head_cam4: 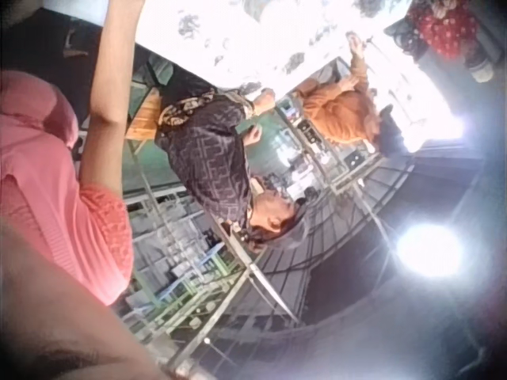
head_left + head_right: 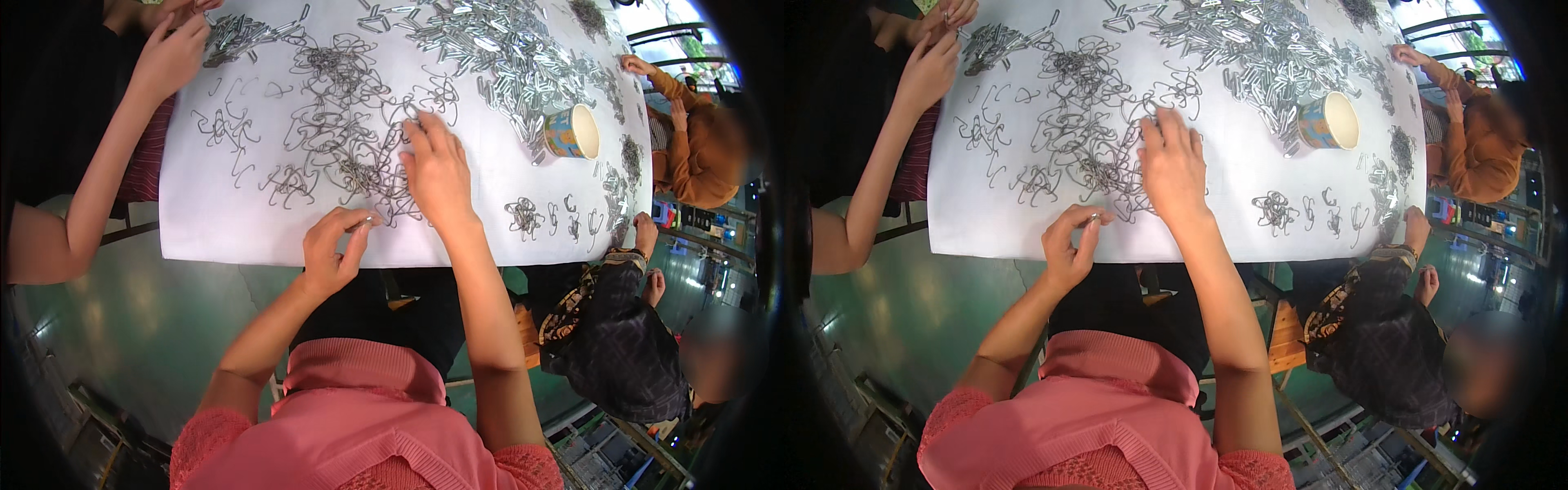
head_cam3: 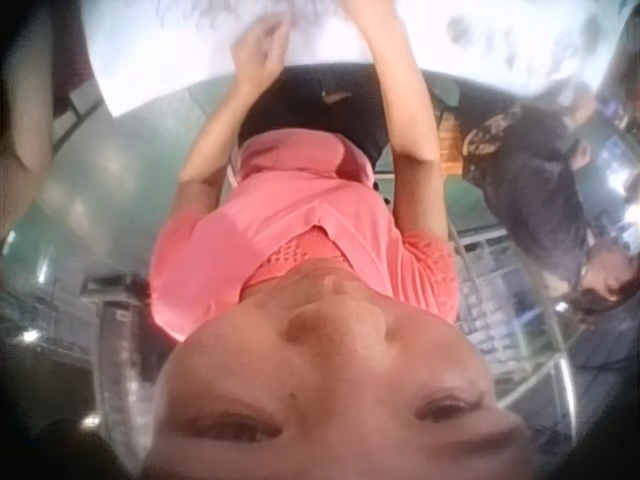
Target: The person arranges silver paperclips on a large white sheet of paper, creating abstract patterns. They pick up individual clips and place them down repeatedly, working alongside others at the same table.
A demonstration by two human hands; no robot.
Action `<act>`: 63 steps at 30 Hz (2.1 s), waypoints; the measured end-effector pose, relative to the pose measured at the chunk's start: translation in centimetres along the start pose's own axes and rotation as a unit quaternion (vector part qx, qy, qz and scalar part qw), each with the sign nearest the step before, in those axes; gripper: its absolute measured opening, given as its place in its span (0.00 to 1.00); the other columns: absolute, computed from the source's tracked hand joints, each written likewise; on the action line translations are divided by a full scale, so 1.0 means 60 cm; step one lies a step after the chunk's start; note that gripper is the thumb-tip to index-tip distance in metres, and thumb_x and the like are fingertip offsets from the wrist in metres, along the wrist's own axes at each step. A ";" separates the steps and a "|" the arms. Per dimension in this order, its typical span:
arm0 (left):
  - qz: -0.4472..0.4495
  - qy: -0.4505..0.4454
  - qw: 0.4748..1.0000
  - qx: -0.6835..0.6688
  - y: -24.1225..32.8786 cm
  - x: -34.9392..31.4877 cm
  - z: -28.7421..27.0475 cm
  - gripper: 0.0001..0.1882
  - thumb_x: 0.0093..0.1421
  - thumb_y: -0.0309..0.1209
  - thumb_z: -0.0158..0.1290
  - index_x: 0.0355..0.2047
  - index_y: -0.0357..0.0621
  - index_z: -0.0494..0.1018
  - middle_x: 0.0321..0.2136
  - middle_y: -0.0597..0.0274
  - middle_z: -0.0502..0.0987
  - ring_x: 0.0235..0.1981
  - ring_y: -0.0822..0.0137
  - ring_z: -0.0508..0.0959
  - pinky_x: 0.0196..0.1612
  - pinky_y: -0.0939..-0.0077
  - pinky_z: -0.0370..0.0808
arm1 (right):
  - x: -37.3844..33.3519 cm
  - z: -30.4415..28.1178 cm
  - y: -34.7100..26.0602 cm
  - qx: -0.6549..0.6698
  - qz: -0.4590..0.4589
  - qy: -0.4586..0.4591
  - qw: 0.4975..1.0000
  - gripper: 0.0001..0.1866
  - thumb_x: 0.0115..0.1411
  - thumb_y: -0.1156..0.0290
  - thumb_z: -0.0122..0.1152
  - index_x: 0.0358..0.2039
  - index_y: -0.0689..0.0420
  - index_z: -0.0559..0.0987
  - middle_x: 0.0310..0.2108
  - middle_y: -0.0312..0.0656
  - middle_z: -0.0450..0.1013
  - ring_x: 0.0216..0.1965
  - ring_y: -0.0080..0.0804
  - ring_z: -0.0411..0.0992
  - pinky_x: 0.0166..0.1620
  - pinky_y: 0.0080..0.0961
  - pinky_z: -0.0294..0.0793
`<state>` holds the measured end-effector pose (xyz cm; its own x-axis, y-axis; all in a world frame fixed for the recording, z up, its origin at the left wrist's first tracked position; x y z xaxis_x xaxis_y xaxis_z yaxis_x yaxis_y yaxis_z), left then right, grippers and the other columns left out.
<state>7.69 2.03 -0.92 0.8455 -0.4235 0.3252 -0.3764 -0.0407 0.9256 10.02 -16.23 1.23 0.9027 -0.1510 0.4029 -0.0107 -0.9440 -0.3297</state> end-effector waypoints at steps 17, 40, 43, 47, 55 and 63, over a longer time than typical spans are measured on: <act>0.026 0.013 0.999 0.038 0.002 0.009 0.003 0.09 0.52 0.18 0.54 0.35 0.38 0.75 0.28 0.61 0.81 0.25 0.65 0.77 0.29 0.77 0.73 | 0.029 -0.042 0.083 -0.036 0.109 -0.087 0.990 0.05 0.54 0.75 0.60 0.32 0.54 0.81 0.32 0.38 0.75 0.31 0.38 0.75 0.35 0.34 0.72; 0.029 0.003 0.998 0.051 0.002 0.008 0.005 0.08 0.54 0.19 0.54 0.35 0.37 0.75 0.28 0.59 0.80 0.24 0.65 0.78 0.29 0.75 0.73 | 0.029 -0.004 0.090 0.554 0.342 -0.159 0.742 0.06 0.63 0.72 0.55 0.33 0.61 0.73 0.29 0.42 0.73 0.26 0.26 0.69 0.32 0.19 0.70; -0.056 0.009 0.998 -0.021 0.002 0.009 0.009 0.06 0.61 0.20 0.49 0.38 0.34 0.72 0.30 0.57 0.81 0.32 0.70 0.79 0.35 0.78 0.73 | -0.015 -0.013 0.085 0.644 0.374 -0.119 0.657 0.05 0.63 0.73 0.55 0.36 0.60 0.72 0.29 0.40 0.74 0.26 0.22 0.70 0.31 0.18 0.70; -0.168 -0.034 0.982 -0.080 0.035 0.027 0.021 0.08 0.64 0.24 0.48 0.41 0.33 0.71 0.33 0.55 0.81 0.37 0.70 0.80 0.41 0.76 0.74 | -0.057 -0.069 0.026 0.614 0.399 -0.079 0.676 0.07 0.60 0.76 0.59 0.38 0.61 0.71 0.31 0.43 0.75 0.29 0.24 0.74 0.28 0.18 0.72; -0.119 -0.074 0.989 -0.037 0.088 0.045 0.075 0.08 0.63 0.26 0.50 0.40 0.34 0.71 0.35 0.55 0.81 0.39 0.65 0.82 0.42 0.75 0.76 | -0.103 -0.153 -0.026 0.589 0.347 0.056 0.728 0.09 0.59 0.78 0.59 0.38 0.60 0.69 0.31 0.43 0.76 0.28 0.22 0.75 0.25 0.14 0.70; 0.050 -0.051 0.995 0.076 0.096 0.040 0.115 0.08 0.57 0.22 0.55 0.39 0.40 0.75 0.32 0.57 0.80 0.29 0.60 0.80 0.34 0.71 0.73 | -0.123 -0.184 -0.019 0.519 0.367 0.121 0.762 0.08 0.58 0.79 0.60 0.35 0.60 0.69 0.28 0.39 0.75 0.26 0.20 0.75 0.25 0.14 0.70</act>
<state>4.95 -5.47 3.84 0.7610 -0.5223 0.3848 -0.5160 -0.1278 0.8470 -1.36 -17.24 8.04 0.7096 -0.6957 -0.1113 -0.0146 0.1434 -0.9896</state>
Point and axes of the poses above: each hand's wrist, its own x-axis towards the middle knuckle, its own z-axis out of the palm, y = z × x, the point moved 2 cm from there along x, towards the middle knuckle
